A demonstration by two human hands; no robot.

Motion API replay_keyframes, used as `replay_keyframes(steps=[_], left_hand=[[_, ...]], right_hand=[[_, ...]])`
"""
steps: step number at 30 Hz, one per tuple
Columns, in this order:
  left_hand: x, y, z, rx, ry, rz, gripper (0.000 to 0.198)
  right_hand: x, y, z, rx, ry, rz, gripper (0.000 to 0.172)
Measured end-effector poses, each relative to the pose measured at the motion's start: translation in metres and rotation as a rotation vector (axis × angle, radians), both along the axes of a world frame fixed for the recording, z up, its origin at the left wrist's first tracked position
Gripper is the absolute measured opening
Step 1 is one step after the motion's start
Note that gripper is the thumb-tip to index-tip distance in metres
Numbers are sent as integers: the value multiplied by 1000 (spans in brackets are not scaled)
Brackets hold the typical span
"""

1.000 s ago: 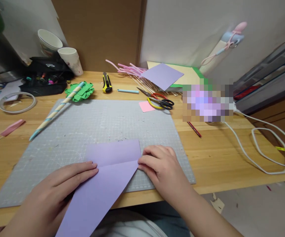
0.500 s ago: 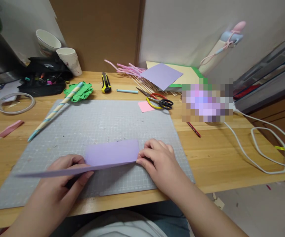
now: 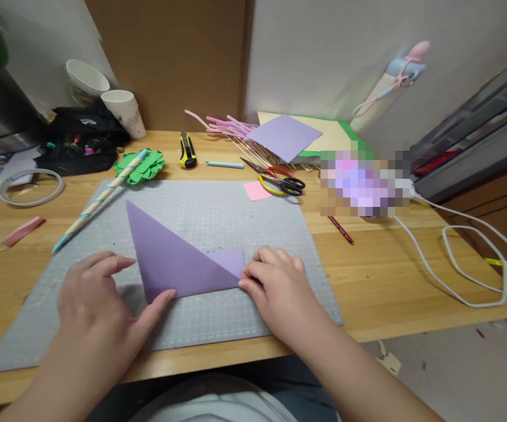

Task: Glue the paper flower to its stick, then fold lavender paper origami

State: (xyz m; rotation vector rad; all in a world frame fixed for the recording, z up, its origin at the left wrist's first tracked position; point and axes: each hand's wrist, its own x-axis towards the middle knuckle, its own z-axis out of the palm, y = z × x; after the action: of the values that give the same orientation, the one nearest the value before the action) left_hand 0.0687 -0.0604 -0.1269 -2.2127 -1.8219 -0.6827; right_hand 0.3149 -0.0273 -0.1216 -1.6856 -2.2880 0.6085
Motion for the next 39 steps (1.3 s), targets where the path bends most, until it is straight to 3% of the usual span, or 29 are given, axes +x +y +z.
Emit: replay_keyframes(steps=[2, 4, 6, 8, 11, 13, 16, 23, 29, 39], left_hand=[[15, -1, 8, 79, 65, -118, 41], [32, 4, 18, 42, 184, -380, 38], [47, 17, 26, 34, 230, -521, 37], [60, 34, 31, -31, 236, -593, 29], [71, 58, 33, -298, 232, -647, 19], [74, 67, 32, -426, 200, -663, 16], [73, 71, 29, -487, 144, -643, 13], [71, 74, 21, -512, 67, -620, 17], [73, 76, 24, -601, 52, -605, 14], [73, 80, 22, -661, -33, -603, 12]], right_hand=[[0, 0, 0, 8, -6, 3, 11], [1, -1, 0, 25, -3, 10, 11], [1, -1, 0, 37, -2, 19, 12], [0, -1, 0, 30, -11, 16, 13], [-1, -1, -1, 7, -12, 0, 13], [0, -2, -4, 14, 9, -13, 11], [4, -6, -9, 61, 69, -27, 1], [16, -37, -18, 298, 106, 74, 32], [11, -55, -22, 438, -52, 171, 37], [7, -53, -23, 425, -99, 196, 40]])
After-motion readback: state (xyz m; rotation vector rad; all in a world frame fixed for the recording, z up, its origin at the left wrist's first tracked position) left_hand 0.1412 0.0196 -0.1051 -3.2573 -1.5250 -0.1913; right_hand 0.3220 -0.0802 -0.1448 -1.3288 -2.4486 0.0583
